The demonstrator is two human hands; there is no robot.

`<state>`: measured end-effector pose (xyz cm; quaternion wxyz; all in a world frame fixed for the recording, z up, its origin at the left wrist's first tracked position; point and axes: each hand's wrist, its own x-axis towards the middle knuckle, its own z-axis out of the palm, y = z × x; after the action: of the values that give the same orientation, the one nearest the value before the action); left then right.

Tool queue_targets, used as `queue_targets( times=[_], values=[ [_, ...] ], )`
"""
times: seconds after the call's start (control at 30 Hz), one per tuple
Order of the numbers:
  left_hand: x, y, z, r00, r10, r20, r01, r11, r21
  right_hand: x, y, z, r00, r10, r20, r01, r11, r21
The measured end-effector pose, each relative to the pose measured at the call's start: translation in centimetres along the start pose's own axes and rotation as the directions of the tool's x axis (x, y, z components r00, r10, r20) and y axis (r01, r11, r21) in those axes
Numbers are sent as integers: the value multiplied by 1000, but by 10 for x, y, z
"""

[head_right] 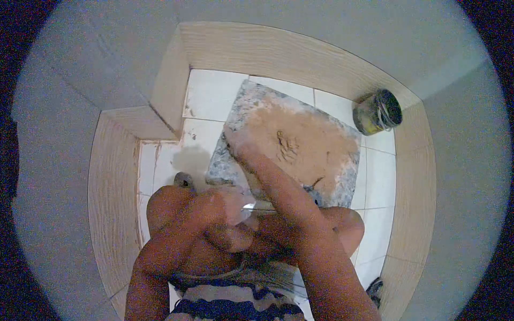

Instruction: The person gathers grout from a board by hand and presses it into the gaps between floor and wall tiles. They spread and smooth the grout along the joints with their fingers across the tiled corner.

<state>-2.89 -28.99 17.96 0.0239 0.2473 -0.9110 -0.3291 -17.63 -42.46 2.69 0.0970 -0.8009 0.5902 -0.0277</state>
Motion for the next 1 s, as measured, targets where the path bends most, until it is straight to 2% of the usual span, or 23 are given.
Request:
queue_targets(
  times=[0.03,0.1,0.13,0.17,0.2,0.23,0.3,0.33,0.37,0.4,0.5,0.63,0.7,0.73,0.8,0.83,0.9,0.93,1.0],
  values=[
    [0,0,-2,1000,15,6,-15,1000,6,-8,-3,-10,1000,-10,-3,10,999,-38],
    [1,2,-3,998,-69,5,68,997,36,-20,1,-26,1000,-17,-8,16,997,-80],
    [2,3,-4,998,-60,5,60,998,37,-30,12,-33,994,67,88,-60,994,-87],
    [4,4,-5,995,-57,76,51,996,79,-40,24,-40,972,148,182,-131,986,-100],
    [5,5,-5,987,-60,147,43,992,118,-52,31,-60,945,260,196,-248,965,-86],
    [7,6,-2,987,-62,150,44,992,117,-65,39,-77,905,367,213,-360,930,-72],
    [9,10,3,969,-99,227,74,991,115,-101,60,-81,898,424,121,-412,904,-111],
    [11,16,0,967,-104,231,78,990,118,-116,77,-64,899,422,122,-411,906,-104],
    [15,23,-5,936,-153,317,111,983,145,-126,102,-29,926,344,153,-338,939,-64],
    [16,29,-7,897,-199,395,139,975,175,-131,97,-32,948,264,178,-265,964,-23],
    [19,29,7,899,-176,401,89,970,226,-138,79,-46,922,343,178,-334,939,-79],
    [7,61,-6,897,-214,386,118,959,259,-130,76,-39,917,362,168,-352,932,-90],
    [-2,82,-12,939,-196,281,131,963,233,-123,76,-42,886,381,264,-369,924,-96],
    [-4,85,-14,938,-209,276,143,960,240,-122,71,-47,892,369,261,-358,929,-90],
    [-10,88,-14,967,-100,236,41,969,242,-127,65,-48,868,425,258,-413,905,-100],
    [-10,83,-8,964,-110,243,48,968,248,-127,68,-42,870,419,261,-410,908,-88],
    [-9,71,0,981,-100,167,64,976,208,-128,67,-41,929,309,203,-276,945,-176],
    [-10,68,0,978,-110,175,73,975,208,-128,63,-42,930,303,209,-272,948,-166],
    [-9,62,-4,980,-144,141,112,970,215,-130,60,-44,824,386,415,-362,922,-139]
  ],
)
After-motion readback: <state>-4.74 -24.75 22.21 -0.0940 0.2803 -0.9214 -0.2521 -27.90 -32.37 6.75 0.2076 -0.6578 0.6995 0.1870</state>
